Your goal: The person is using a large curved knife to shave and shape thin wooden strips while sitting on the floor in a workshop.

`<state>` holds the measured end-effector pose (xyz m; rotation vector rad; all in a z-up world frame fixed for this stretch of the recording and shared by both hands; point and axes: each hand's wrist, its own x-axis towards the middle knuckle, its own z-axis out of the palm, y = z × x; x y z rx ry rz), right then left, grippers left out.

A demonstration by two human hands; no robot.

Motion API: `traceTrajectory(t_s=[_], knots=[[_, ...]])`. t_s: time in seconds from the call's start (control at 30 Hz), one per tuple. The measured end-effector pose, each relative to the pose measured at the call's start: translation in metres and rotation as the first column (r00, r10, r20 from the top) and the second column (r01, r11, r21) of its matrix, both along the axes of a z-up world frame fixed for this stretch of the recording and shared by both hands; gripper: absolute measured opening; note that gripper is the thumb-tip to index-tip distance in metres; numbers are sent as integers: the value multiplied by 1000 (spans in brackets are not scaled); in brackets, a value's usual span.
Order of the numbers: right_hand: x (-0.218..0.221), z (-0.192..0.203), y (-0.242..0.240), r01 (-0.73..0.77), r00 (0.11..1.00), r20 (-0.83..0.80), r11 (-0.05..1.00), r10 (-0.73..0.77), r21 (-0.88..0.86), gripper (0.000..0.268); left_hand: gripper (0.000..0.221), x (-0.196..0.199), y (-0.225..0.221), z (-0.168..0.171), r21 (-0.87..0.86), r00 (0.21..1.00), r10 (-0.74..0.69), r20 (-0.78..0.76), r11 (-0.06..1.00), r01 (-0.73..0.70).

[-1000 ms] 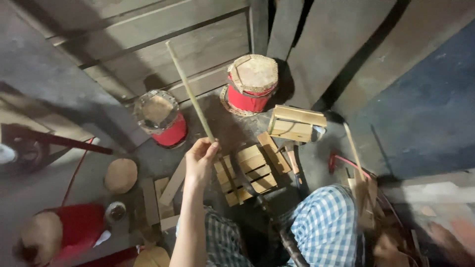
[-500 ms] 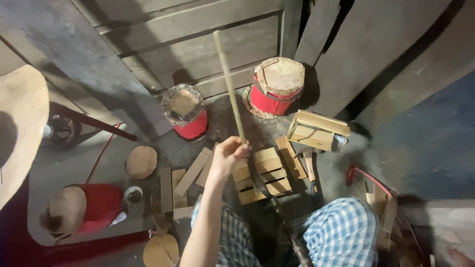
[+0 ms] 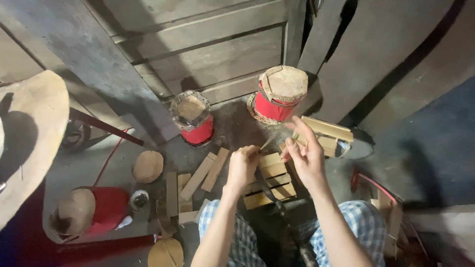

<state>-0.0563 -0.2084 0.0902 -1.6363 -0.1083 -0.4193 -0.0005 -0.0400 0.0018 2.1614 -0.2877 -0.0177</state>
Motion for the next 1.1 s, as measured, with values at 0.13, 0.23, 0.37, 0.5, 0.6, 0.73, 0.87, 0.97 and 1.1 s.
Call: traceTrajectory(t_s=[0.13,0.23,0.37,0.5,0.6,0.73,0.87,0.97,1.1], knots=[[5,-28,-3,80,996,-46,981,-73,174,29,10,0,8,-1,40,952,20,305,999,-34],[1,-40,-18,205,976,-4,921,-216,331,28,47,-2,13,21,-269,904,164,394,961,-57],[-10,-71,-53,209,977,-116,736,-177,644,28,60,4,21,11,-565,890,455,-23,729,-387],[-12,-117,-80,183,980,-194,584,-44,791,27,62,11,16,3,-839,885,71,-460,290,-460],[-16,-136,-84,194,970,-241,475,39,858,22,55,20,9,-9,-889,915,6,-404,234,-394],[-14,-191,-93,216,952,-268,300,146,929,23,40,15,7,2,-908,938,43,-343,241,-343],[-14,-224,-82,424,855,-464,201,232,883,22,29,15,6,-8,-881,946,90,-311,345,-322],[-18,-190,-50,475,725,-638,482,260,736,45,23,11,9,-3,-855,955,167,-246,425,-295],[3,-348,-24,-140,409,-883,940,-232,-312,102,22,2,11,16,-793,919,394,-28,551,-260]])
